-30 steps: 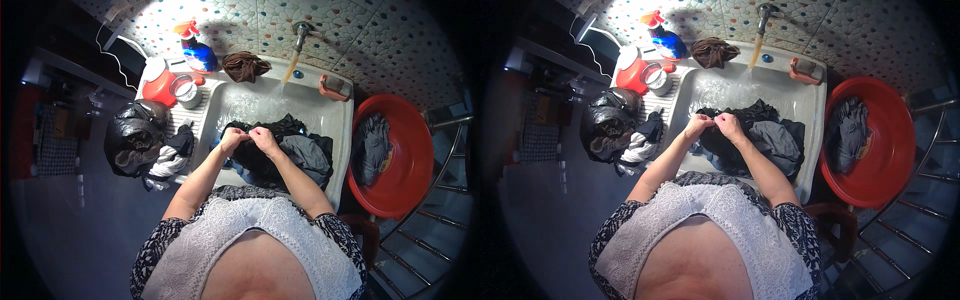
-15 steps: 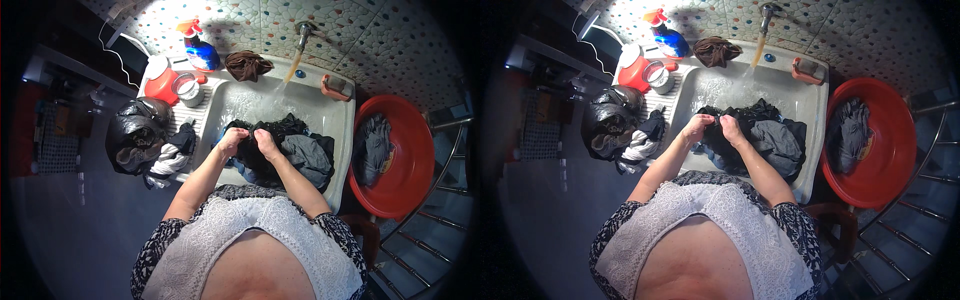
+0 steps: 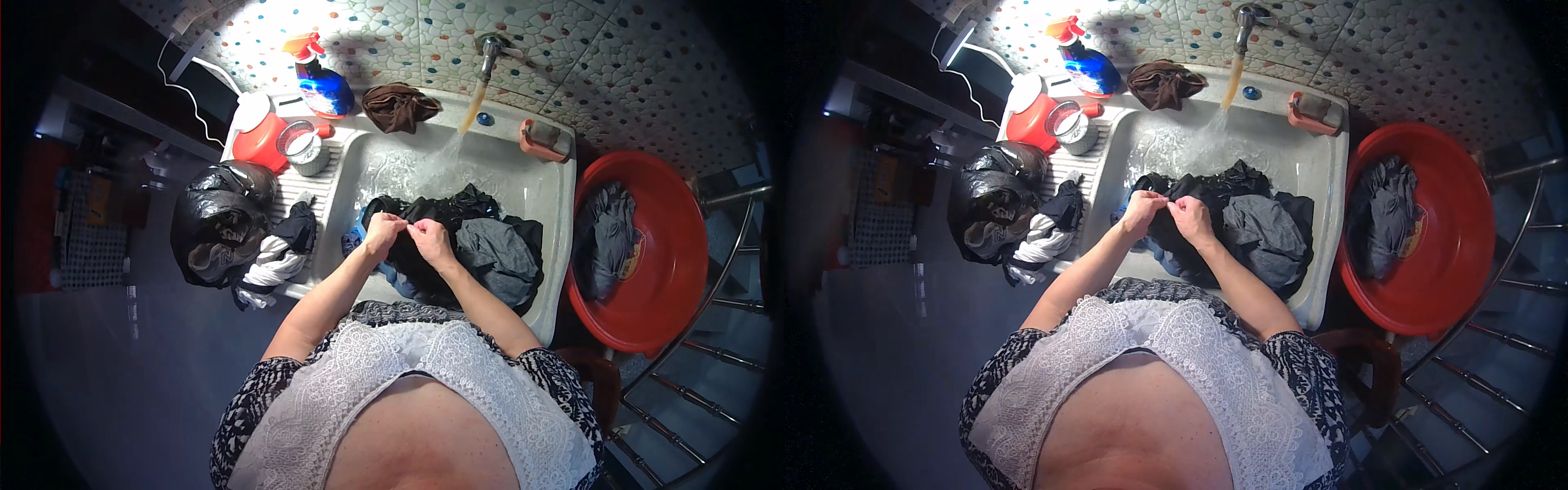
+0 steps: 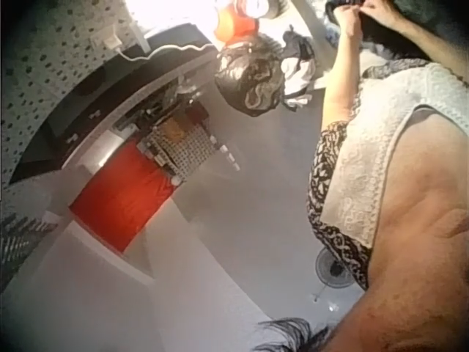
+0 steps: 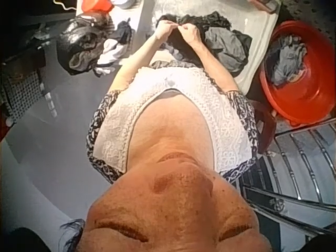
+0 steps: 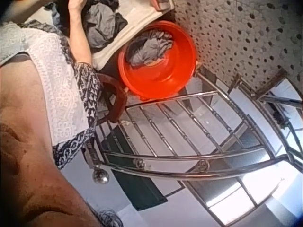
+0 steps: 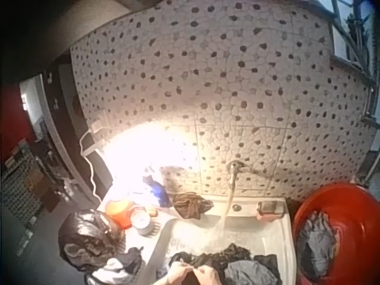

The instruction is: Hand washing various items of clothing in a sink with running water.

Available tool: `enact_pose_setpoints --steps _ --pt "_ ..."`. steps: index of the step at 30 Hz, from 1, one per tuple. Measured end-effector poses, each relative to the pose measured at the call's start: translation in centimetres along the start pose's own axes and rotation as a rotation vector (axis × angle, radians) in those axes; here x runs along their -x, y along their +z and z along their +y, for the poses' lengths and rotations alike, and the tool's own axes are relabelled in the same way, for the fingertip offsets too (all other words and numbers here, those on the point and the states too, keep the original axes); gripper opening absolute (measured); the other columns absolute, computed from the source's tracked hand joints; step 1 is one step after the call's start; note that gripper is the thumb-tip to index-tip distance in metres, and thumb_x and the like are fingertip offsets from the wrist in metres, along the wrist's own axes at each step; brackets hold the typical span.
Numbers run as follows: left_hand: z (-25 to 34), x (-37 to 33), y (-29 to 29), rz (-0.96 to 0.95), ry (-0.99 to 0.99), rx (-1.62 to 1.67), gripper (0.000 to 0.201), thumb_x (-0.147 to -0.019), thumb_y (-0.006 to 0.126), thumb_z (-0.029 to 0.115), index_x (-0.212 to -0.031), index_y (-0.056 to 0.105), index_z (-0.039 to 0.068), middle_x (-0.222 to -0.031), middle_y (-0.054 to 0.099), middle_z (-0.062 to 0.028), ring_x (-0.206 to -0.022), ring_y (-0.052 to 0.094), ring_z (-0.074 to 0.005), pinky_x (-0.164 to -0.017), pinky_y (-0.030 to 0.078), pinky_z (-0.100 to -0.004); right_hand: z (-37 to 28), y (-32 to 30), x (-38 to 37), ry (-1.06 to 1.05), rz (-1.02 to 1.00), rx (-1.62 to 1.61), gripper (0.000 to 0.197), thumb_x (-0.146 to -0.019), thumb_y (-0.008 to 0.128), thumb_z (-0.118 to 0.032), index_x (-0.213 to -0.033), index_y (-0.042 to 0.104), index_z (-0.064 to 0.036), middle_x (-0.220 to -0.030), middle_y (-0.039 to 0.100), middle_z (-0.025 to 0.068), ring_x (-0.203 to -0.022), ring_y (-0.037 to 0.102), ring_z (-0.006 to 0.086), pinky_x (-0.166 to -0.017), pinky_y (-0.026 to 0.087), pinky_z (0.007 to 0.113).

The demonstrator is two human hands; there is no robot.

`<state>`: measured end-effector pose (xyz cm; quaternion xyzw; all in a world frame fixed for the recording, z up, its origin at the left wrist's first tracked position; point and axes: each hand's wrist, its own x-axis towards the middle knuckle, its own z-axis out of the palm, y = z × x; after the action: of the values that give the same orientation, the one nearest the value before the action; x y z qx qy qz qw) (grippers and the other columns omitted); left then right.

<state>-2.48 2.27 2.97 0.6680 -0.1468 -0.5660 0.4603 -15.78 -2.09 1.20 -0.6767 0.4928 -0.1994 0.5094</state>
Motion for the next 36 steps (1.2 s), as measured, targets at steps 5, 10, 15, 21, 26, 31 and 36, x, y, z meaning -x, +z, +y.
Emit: enact_pose_setpoints --steps 5,10,15,21,26,31,36 --pt "-0.9 0.1 0.1 -0.061 0.071 -0.237 0.012 -0.081 0.058 0.009 -0.076 0.062 -0.001 -0.066 0.059 -0.0034 -0.056 0.052 -0.0096 -0.050 0.042 -0.0251 0.8 -0.4 0.5 -0.013 -0.012 -0.089 0.019 -0.074 0.062 -0.019 -0.074 0.062 -0.0002 -0.067 0.063 0.0157 -0.065 0.064 0.0251 -0.060 0.048 0.034" --pt "-3.5 -1.4 0.5 0.039 0.341 -0.673 0.025 -0.078 0.049 0.015 -0.081 0.061 -0.007 -0.077 0.059 -0.0280 -0.077 0.061 -0.0387 -0.069 0.047 -0.0423 0.4 0.5 1.6 -0.178 0.144 0.023 0.014 -0.072 0.061 -0.014 -0.070 0.058 -0.0010 -0.060 0.059 0.0136 -0.056 0.059 0.0237 -0.054 0.046 0.034" --pt "-2.5 -0.6 1.8 0.017 0.444 -0.748 0.022 -0.081 0.047 0.016 -0.084 0.058 -0.003 -0.079 0.060 -0.0261 -0.079 0.060 -0.0400 -0.070 0.046 -0.0444 1.6 0.8 1.8 -0.008 0.213 -0.512 0.009 -0.073 0.058 -0.009 -0.069 0.055 -0.0011 -0.055 0.047 0.0006 -0.052 0.044 0.0062 -0.047 0.037 0.026" --pt "-2.8 0.3 1.3 -0.022 0.460 -0.967 0.018 -0.080 0.052 0.016 -0.087 0.058 0.000 -0.084 0.062 -0.0205 -0.083 0.061 -0.0334 -0.071 0.048 -0.0387 1.6 -1.3 1.5 0.319 -0.245 -0.326 0.025 -0.066 0.058 -0.015 -0.052 0.052 0.0049 -0.047 0.046 0.0057 -0.049 0.045 0.0105 -0.046 0.037 0.034" --pt "-3.1 0.7 2.0 -0.063 0.474 -0.794 0.020 -0.079 0.052 0.013 -0.091 0.060 -0.001 -0.084 0.064 -0.0168 -0.084 0.063 -0.0267 -0.076 0.048 -0.0344 2.7 -1.3 1.5 0.131 -0.191 -0.081 0.024 -0.068 0.055 -0.013 -0.049 0.047 -0.0024 -0.045 0.041 0.0002 -0.039 0.038 0.0108 -0.038 0.028 0.030" --pt "-1.4 1.4 2.5 -0.172 0.331 -0.759 0.025 -0.087 0.050 0.022 -0.087 0.063 0.000 -0.074 0.062 -0.0134 -0.075 0.061 -0.0195 -0.070 0.047 -0.0315 1.9 -1.0 0.8 0.212 0.216 -0.455 0.025 -0.072 0.054 -0.014 -0.049 0.046 -0.0062 -0.049 0.040 -0.0024 -0.044 0.036 0.0074 -0.041 0.026 0.029" --pt "-1.4 3.3 2.3 -0.384 0.372 -0.653 0.034 -0.087 0.053 0.034 -0.077 0.063 0.003 -0.067 0.060 -0.0129 -0.064 0.059 -0.0234 -0.063 0.045 -0.0356 1.2 -3.3 -1.8 0.566 0.258 -0.797 0.023 -0.071 0.054 -0.014 -0.051 0.044 -0.0125 -0.044 0.038 -0.0022 -0.033 0.035 0.0108 -0.032 0.028 0.027"
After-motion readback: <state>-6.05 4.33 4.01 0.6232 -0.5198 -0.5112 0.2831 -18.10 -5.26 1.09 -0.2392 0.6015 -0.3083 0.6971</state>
